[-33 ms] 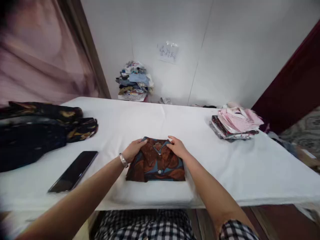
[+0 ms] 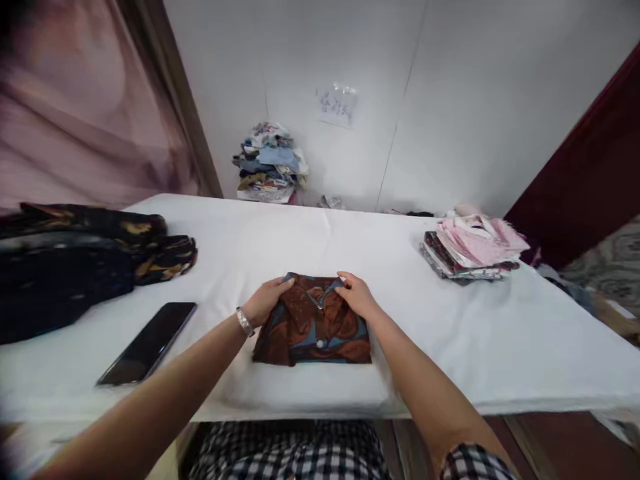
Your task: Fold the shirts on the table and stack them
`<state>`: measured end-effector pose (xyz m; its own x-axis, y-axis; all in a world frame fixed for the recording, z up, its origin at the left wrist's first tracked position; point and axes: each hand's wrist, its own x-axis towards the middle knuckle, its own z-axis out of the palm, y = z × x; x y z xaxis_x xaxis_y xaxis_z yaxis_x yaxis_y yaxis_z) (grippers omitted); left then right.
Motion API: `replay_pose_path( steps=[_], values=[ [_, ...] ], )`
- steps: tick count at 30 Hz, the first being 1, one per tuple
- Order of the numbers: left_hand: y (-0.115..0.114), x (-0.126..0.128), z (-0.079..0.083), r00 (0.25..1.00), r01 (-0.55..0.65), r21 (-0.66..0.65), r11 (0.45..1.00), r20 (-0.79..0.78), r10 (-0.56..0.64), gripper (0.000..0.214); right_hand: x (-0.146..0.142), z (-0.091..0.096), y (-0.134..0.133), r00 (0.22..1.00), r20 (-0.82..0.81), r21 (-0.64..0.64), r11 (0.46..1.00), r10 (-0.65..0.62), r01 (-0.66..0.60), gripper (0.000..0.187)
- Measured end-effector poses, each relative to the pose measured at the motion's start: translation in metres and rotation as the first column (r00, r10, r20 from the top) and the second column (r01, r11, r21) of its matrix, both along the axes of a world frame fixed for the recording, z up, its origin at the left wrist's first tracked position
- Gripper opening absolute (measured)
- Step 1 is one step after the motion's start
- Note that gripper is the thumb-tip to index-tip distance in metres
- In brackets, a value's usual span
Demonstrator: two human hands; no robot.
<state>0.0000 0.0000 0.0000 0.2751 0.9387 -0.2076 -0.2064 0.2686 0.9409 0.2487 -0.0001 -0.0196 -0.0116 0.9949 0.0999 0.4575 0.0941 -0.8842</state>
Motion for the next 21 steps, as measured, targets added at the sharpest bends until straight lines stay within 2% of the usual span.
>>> replay_pose_path(
  steps=[1,3,4,5,7,9,13,17,19,21],
  values=[
    [0.000,-0.002,0.002,0.999,0.037,0.018,0.999,-0.036,-0.036,0.045,0.003,0.001,-0.006,1.000,-0.011,0.040,0.999,-0.014,0.014,0.051],
    [0.000,-0.003,0.004,0.977,0.083,0.066,0.994,-0.204,-0.068,0.039,0.008,0.001,-0.015,1.000,0.016,0.083,0.996,-0.026,0.024,0.048],
    [0.001,-0.003,0.003,0.928,0.095,0.106,0.990,-0.370,-0.049,0.035,0.009,0.001,-0.018,0.998,0.056,0.083,0.996,-0.023,0.018,0.047],
    [0.003,-0.002,0.002,0.846,0.105,0.145,0.984,-0.533,-0.011,0.030,0.009,-0.001,-0.020,0.993,0.115,0.073,0.997,-0.016,0.008,0.046],
    [0.005,0.000,-0.001,0.673,0.114,0.202,0.973,-0.736,0.074,0.023,0.007,-0.004,-0.021,0.967,0.255,0.047,0.999,0.005,-0.018,0.043],
    [0.006,0.002,-0.003,0.603,0.109,0.226,0.968,-0.789,0.116,0.022,0.005,-0.006,-0.019,0.939,0.344,0.052,0.998,0.016,-0.036,0.040],
    [0.003,0.000,-0.003,0.509,0.119,0.242,0.963,-0.848,0.151,0.028,0.002,-0.005,-0.013,0.933,0.360,0.077,0.995,0.026,-0.058,0.043],
    [0.000,-0.009,0.002,0.424,0.142,0.221,0.965,-0.894,0.143,0.027,0.001,0.004,-0.010,0.863,0.496,-0.016,0.994,0.100,-0.106,0.042],
    [-0.003,-0.011,0.006,0.349,0.139,0.284,0.949,-0.911,0.222,0.030,0.000,0.010,-0.013,0.823,0.562,-0.018,0.996,0.083,-0.088,0.042],
    [-0.008,-0.011,0.009,0.302,0.173,0.420,0.891,-0.884,0.357,0.038,-0.003,0.018,-0.020,0.814,0.580,0.068,0.995,0.021,-0.074,0.044]
  ],
)
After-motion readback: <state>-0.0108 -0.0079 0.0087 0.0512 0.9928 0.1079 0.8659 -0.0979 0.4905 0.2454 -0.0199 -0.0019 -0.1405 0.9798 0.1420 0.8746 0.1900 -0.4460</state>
